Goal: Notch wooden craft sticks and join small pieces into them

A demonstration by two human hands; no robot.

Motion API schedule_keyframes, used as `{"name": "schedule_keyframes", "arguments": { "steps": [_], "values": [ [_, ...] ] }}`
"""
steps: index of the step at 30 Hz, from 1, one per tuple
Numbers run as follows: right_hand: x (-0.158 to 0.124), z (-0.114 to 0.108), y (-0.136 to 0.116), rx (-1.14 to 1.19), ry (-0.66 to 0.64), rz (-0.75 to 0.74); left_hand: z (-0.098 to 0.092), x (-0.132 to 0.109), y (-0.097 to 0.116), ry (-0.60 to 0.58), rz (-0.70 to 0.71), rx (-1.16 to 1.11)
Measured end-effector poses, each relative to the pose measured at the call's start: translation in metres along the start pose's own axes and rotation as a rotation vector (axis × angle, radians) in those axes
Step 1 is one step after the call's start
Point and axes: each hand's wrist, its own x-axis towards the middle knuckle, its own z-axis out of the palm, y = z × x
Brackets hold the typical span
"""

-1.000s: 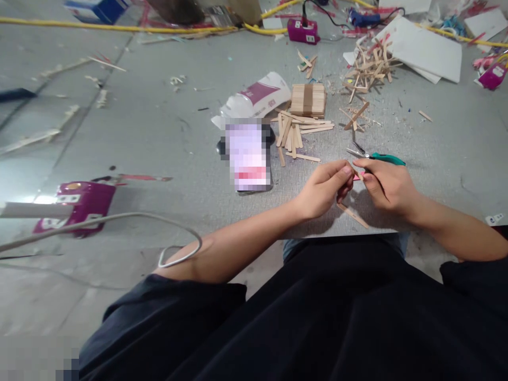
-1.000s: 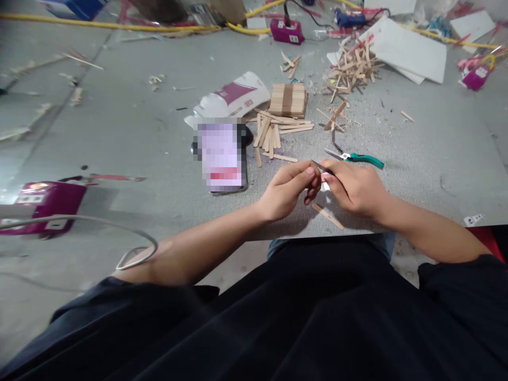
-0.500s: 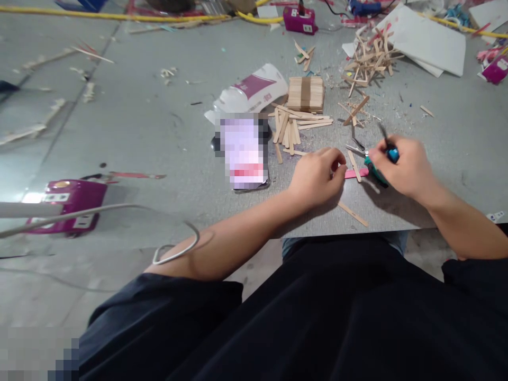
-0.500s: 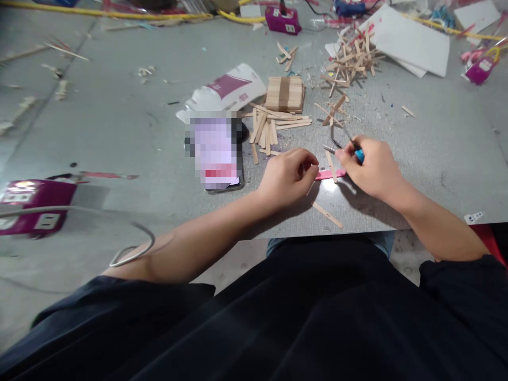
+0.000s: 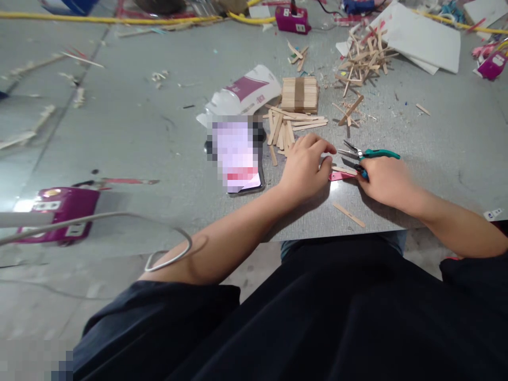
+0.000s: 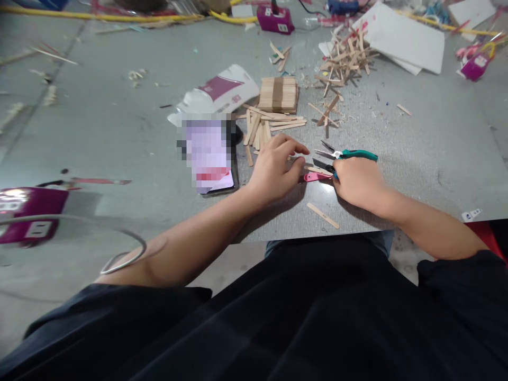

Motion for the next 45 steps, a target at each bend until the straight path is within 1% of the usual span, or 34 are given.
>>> {"name": "schedule_keyframes", "arguments": {
  "steps": [2,4,7,9,12,14,16,18,21,23,26,28,33,38,42,45],
  "values": [
    [0.000,-0.001,0.001,-0.007,-0.011,-0.023,0.001,-0.001,0.001,-0.027,0.062,0.005],
    [-0.001,-0.001,0.002,-0.047,-0.006,-0.054,0.002,-0.001,0.002,-0.059,0.094,0.013],
    [-0.001,-0.003,0.007,-0.124,0.024,-0.159,0.001,0.000,0.001,-0.080,0.066,0.000],
    [-0.002,-0.005,0.013,-0.163,0.089,-0.240,-0.003,0.002,0.001,-0.108,0.027,-0.072],
    [-0.003,-0.008,0.024,-0.188,0.265,-0.318,-0.014,0.003,0.003,-0.221,-0.023,-0.308],
    [-0.005,-0.008,0.030,-0.160,0.381,-0.373,-0.022,0.003,0.005,-0.325,-0.052,-0.555],
    [-0.008,-0.006,0.035,-0.082,0.456,-0.406,-0.028,0.001,0.008,-0.427,-0.105,-0.796],
    [-0.011,-0.001,0.037,0.035,0.526,-0.378,-0.029,-0.002,0.011,-0.476,-0.171,-0.978],
    [-0.017,0.009,0.032,0.152,0.599,-0.302,-0.026,-0.008,0.017,-0.485,-0.237,-1.158],
    [-0.019,0.013,0.025,0.174,0.578,-0.320,-0.024,-0.013,0.022,-0.489,-0.249,-1.237],
    [-0.021,0.016,0.014,0.201,0.517,-0.407,-0.024,-0.020,0.032,-0.511,-0.246,-1.322],
    [-0.020,0.016,0.008,0.220,0.500,-0.456,-0.026,-0.024,0.036,-0.516,-0.246,-1.346],
    [-0.020,0.012,0.005,0.255,0.472,-0.522,-0.027,-0.028,0.040,-0.523,-0.257,-1.407],
    [-0.020,0.009,0.005,0.298,0.403,-0.547,-0.026,-0.029,0.039,-0.513,-0.249,-1.411],
    [-0.020,0.005,0.005,0.313,0.326,-0.500,-0.025,-0.029,0.038,-0.522,-0.249,-1.392],
    [-0.021,0.003,0.004,0.314,0.321,-0.504,-0.025,-0.029,0.039,-0.518,-0.252,-1.369]
  ]
}}
